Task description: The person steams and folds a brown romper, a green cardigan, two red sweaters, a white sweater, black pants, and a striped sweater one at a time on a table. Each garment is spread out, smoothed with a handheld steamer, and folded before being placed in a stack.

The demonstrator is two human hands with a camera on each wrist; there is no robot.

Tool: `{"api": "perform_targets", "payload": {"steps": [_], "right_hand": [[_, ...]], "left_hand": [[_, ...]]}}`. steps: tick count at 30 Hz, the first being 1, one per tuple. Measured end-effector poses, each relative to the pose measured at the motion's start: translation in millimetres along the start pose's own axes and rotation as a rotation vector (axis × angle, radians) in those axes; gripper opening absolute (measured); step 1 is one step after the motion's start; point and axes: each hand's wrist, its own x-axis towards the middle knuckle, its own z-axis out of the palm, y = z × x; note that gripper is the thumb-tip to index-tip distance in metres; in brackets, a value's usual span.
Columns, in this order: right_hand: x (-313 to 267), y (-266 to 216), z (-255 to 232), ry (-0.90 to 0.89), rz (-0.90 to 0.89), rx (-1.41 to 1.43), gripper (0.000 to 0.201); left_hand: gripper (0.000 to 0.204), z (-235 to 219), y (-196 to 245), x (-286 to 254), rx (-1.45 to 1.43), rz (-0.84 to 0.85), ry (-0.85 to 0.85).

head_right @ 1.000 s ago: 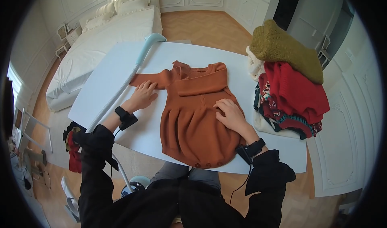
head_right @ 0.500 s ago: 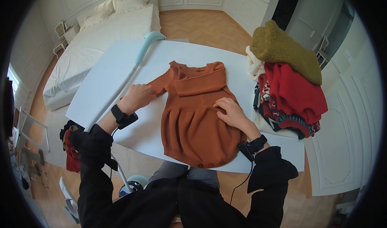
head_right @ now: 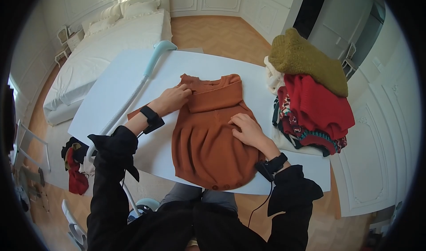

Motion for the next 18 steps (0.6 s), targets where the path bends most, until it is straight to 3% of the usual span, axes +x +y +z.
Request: {"api": "perform_targets", "payload": {"steps": [5,8,10,15,17,18], "right_hand": [[15.8,-5.6,-9.8,-0.102,0.048,-0.038,0.022],[45.7,-17.0,0.9,-0.218,0.141,-0.199,0.018],[67.3,-24.8,20.1,-0.018,-0.023,-0.309,0.016],[107.6,-21.5,59.6,0.119,-0.167,-0.646,0.008],[115.9,-14.7,65.3,0.162,-0.205,-0.721,0.006],[118.1,-10.1,66.6,0.163,-0.181,-0.679,0.006]], "left_hand": [[0.030,-11.5,-13.3,-51.3,-0.190,-0.126,-0.023],[0.034,-19.2,-18.1,-91.6,-0.104,-0.176,-0.010],[0.038,-24.7,-22.9,-115.5,-0.046,-0.216,-0.069],[0.049,-32.1,-36.6,-162.6,0.057,-0.331,-0.144],[0.048,-35.1,-40.9,-172.4,0.056,-0.451,-0.197],[0.035,-36.7,-41.3,-177.5,0.030,-0.467,-0.157]]}}
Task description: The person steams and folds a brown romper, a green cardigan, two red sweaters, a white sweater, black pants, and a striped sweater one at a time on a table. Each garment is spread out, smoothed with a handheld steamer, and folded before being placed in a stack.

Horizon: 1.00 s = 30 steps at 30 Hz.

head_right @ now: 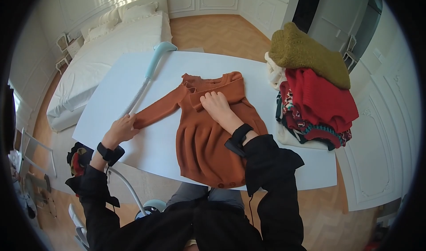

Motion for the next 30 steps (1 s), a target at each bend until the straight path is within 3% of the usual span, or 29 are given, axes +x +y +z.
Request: {"api": "perform_targets", "payload": {"steps": [2,4,7,8,10,13,16,19,22,25,30], "right_hand": [[4.7,1.4,-8.0,-0.007,0.026,0.040,0.005],[8.1,4.3,-18.6,0.117,0.266,0.285,0.007],[13.4,-2.0,-26.9,0.142,0.338,0.381,0.015],[12.0,-3.9,-23.6,0.144,0.338,0.381,0.015],[7.2,-10.6,-23.0,-0.180,0.135,0.440,0.027],[-2.6,-14.8,-38.3,-0.263,0.174,0.558,0.038],[-26.4,-7.9,-44.1,-0.172,0.129,0.709,0.043],[-50.3,12.9,-64.6,-0.262,0.196,0.773,0.047],[-80.9,40.0,-67.3,-0.241,0.284,0.708,0.046],[-112.4,56.1,-52.6,-0.196,0.364,0.724,0.042],[-125.1,50.1,-35.3,-0.024,0.342,0.721,0.035]], "left_hand": [[0.032,8.1,-11.8,1.5,0.027,0.007,0.009],[0.029,12.8,-16.5,2.5,0.052,0.013,0.020],[0.025,14.6,-14.2,1.5,0.073,0.021,0.063],[0.029,15.1,-12.4,1.2,0.031,0.033,0.104],[0.034,11.1,-5.5,1.2,-0.009,0.048,0.148],[0.043,4.0,2.8,-0.1,0.027,0.030,0.110],[0.043,10.6,-4.5,6.2,-0.006,0.098,0.188],[0.031,10.3,-6.5,11.8,-0.159,0.131,0.198],[0.021,-0.8,-4.8,15.6,-0.178,0.036,0.116],[0.014,-20.0,-0.8,25.2,-0.352,-0.056,0.266],[0.016,-63.2,50.4,67.4,-0.342,0.077,0.463]]}}
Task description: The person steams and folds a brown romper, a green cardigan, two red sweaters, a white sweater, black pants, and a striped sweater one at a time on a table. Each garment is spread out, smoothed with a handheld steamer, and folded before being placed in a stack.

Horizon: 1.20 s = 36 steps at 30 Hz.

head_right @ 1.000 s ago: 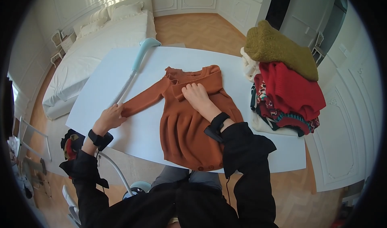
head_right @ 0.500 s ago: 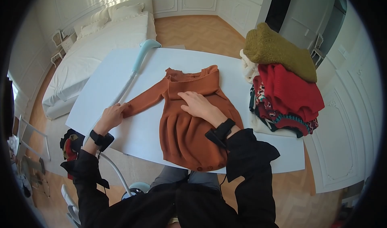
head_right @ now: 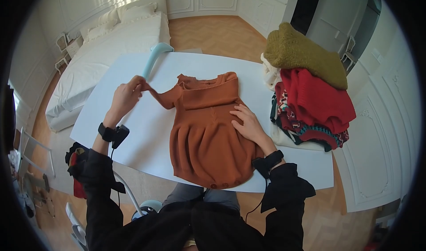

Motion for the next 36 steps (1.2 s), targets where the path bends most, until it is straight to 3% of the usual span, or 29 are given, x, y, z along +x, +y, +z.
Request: {"api": "perform_targets", "payload": {"steps": [3,7,10,12,13,16,17,19,20,22,26,31,34,36], "right_hand": [[-1.0,1.7,4.0,0.040,0.006,0.011,0.034],[-3.7,3.4,4.8,0.066,0.015,0.045,0.033],[-3.8,3.7,4.6,0.067,0.029,0.053,0.033],[-3.8,3.9,5.1,0.072,0.033,0.060,0.033],[-4.0,4.2,4.9,0.070,0.028,0.060,0.033],[-4.3,1.4,2.8,0.070,0.035,0.040,0.033],[-4.5,1.1,3.3,0.069,0.043,0.021,0.033],[-4.9,3.8,5.2,0.081,0.039,0.030,0.033],[-5.2,4.3,5.8,0.088,0.027,0.032,0.033],[-6.3,2.7,6.7,0.086,0.032,0.028,0.034],[-3.4,-1.9,15.4,0.083,0.019,-0.007,0.036],[5.7,-25.7,35.6,0.067,-0.001,-0.073,0.038],[12.3,-39.1,41.2,0.060,0.009,-0.132,0.040],[15.9,-40.7,45.3,0.074,-0.009,-0.151,0.040]], "left_hand": [[0.017,19.9,48.6,34.2,0.047,0.241,0.018],[0.017,55.7,125.9,70.0,0.059,0.373,-0.066],[0.023,123.0,143.2,92.7,-0.079,0.514,-0.102],[0.039,153.0,154.8,88.7,-0.046,0.492,-0.338],[0.039,168.9,150.8,85.1,-0.044,0.495,-0.340],[0.073,190.3,150.8,71.3,0.018,0.470,-0.655],[0.073,190.4,150.7,64.6,0.024,0.476,-0.663],[0.076,187.6,144.9,46.4,0.196,0.557,-0.462],[0.076,180.1,146.7,36.5,0.197,0.559,-0.468],[0.079,165.7,147.3,22.4,0.344,0.384,-0.419],[0.078,166.5,108.7,23.4,0.237,0.260,-0.545],[0.075,150.4,73.1,37.1,0.190,0.327,-0.567],[0.062,138.9,56.8,44.0,-0.032,0.363,-0.488],[0.051,137.6,48.8,41.6,0.012,0.422,-0.271]]}}
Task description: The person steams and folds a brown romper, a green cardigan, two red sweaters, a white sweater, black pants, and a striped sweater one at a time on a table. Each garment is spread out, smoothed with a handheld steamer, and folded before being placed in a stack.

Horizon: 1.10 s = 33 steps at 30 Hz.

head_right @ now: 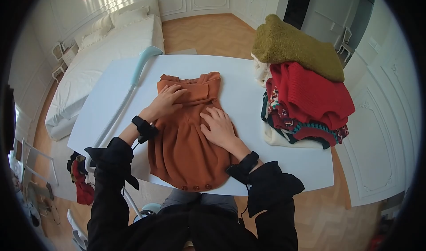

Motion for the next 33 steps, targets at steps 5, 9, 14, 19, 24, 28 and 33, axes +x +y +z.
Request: {"api": "perform_targets", "payload": {"steps": [5,9,14,19,24,28,33], "right_hand": [[3.9,-7.7,0.4,0.008,-0.009,-0.037,0.040],[1.8,-5.9,-4.2,0.043,-0.025,-0.067,0.038],[1.8,-8.7,-16.1,0.005,0.074,-0.213,0.035],[2.3,-7.4,-16.4,0.036,0.064,-0.237,0.033],[1.3,-2.8,-18.0,0.026,0.043,-0.189,0.032],[1.2,1.5,-19.6,0.034,0.005,-0.138,0.031],[4.8,-1.9,-23.5,-0.044,0.017,-0.170,0.032]], "left_hand": [[0.042,2.5,0.1,3.7,-0.039,-0.007,0.027],[0.027,2.8,10.8,19.0,0.060,-0.018,-0.034],[0.018,6.5,13.4,37.2,0.028,-0.113,0.020],[0.020,11.3,27.2,40.1,-0.115,-0.217,0.042],[0.038,14.1,28.3,16.6,0.029,0.010,-0.113],[0.059,1.6,27.1,-11.4,0.235,-0.123,-0.022],[0.065,-5.8,6.3,-27.2,0.116,-0.284,-0.261]]}}
